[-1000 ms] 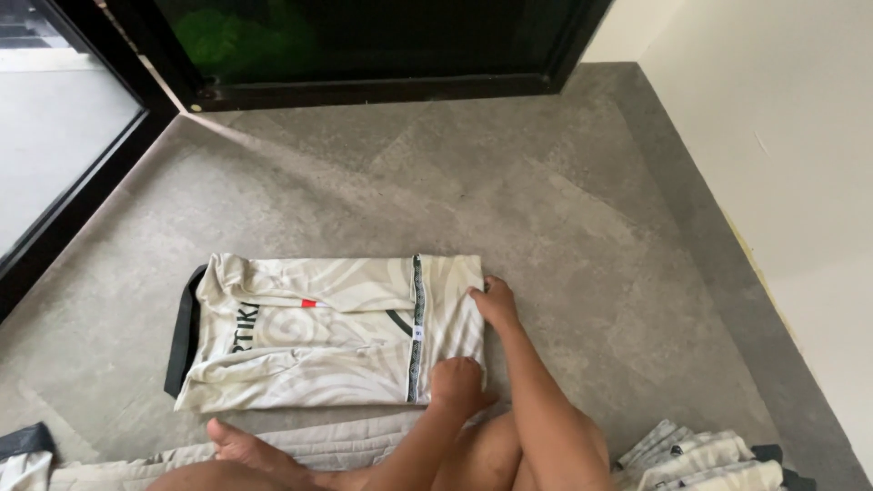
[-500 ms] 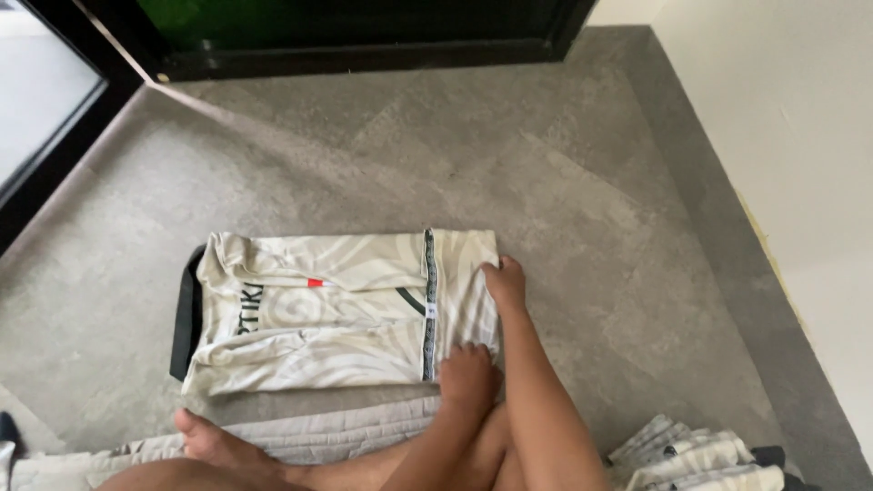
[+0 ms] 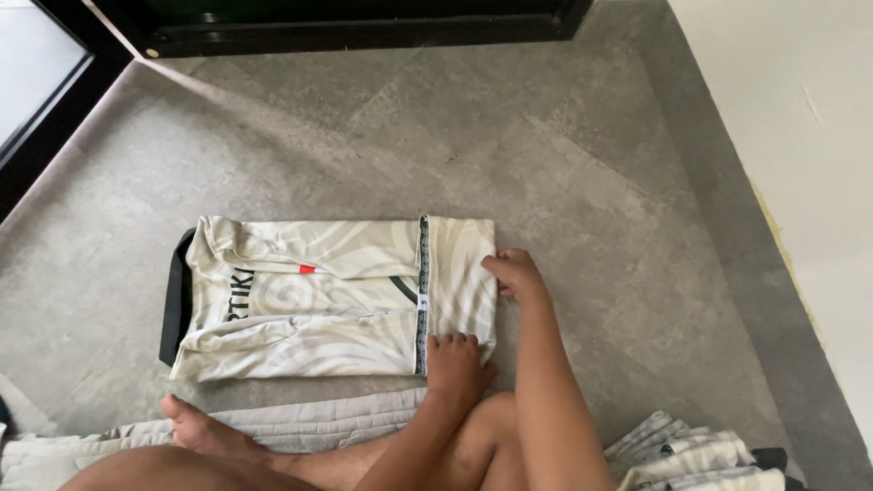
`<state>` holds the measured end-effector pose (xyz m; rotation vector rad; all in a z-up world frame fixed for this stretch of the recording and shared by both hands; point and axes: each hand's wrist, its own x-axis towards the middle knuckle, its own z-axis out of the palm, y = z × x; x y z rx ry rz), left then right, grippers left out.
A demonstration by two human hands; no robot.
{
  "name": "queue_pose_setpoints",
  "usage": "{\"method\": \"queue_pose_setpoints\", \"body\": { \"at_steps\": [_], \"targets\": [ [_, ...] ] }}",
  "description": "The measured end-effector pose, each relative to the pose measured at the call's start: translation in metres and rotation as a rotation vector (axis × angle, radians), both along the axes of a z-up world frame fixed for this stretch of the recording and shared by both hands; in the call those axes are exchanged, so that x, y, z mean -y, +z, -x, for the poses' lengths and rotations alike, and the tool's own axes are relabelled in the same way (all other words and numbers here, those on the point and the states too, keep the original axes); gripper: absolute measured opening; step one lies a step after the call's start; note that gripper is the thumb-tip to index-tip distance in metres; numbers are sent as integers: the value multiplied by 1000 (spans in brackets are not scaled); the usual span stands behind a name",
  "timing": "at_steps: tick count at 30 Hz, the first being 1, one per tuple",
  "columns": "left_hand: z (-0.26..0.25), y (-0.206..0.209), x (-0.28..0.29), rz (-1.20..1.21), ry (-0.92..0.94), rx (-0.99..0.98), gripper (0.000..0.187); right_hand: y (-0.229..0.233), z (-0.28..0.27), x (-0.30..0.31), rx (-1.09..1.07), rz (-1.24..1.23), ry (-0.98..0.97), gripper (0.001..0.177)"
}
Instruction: The person folds shirts by hand on the floor, smoothing the fabric and aligning the sleeves before stacking them.
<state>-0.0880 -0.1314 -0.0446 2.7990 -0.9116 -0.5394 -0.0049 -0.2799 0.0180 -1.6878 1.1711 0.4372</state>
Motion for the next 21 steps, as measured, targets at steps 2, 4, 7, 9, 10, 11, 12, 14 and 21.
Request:
{"method": "queue_pose_setpoints", "body": {
  "at_steps": [2,4,7,9,10,11,12,14,21],
  "targets": [
    [8,3,-2,46,-7,4,42,0,3,-2,21,3,-4,19],
    [-3,6,-4,105,-16,49,38,-7,-11,2,83,19,-10,35],
    [5,2,-7,299,38,323,28,-30,-8,6,134,164,72,29],
    [5,-3,-5,57,83,54,41,-27,-8,2,145,185,75,25],
    [5,2,-3,56,86,50,41,-22,-6,-1,142,184,78,25],
    [3,7,-2,30,24,16,38,-18,-5,-4,179,176,22,21],
    [1,11,-1,5,-38,-18,36,-13,-5,-7,217,167,-34,17],
    [3,14,3,177,-27,26,29,-33,-8,8,312,253,-69,18],
    [-4,29,3,254,58,-176,31,-75,0,34,312,315,-28,52]
  ]
}}
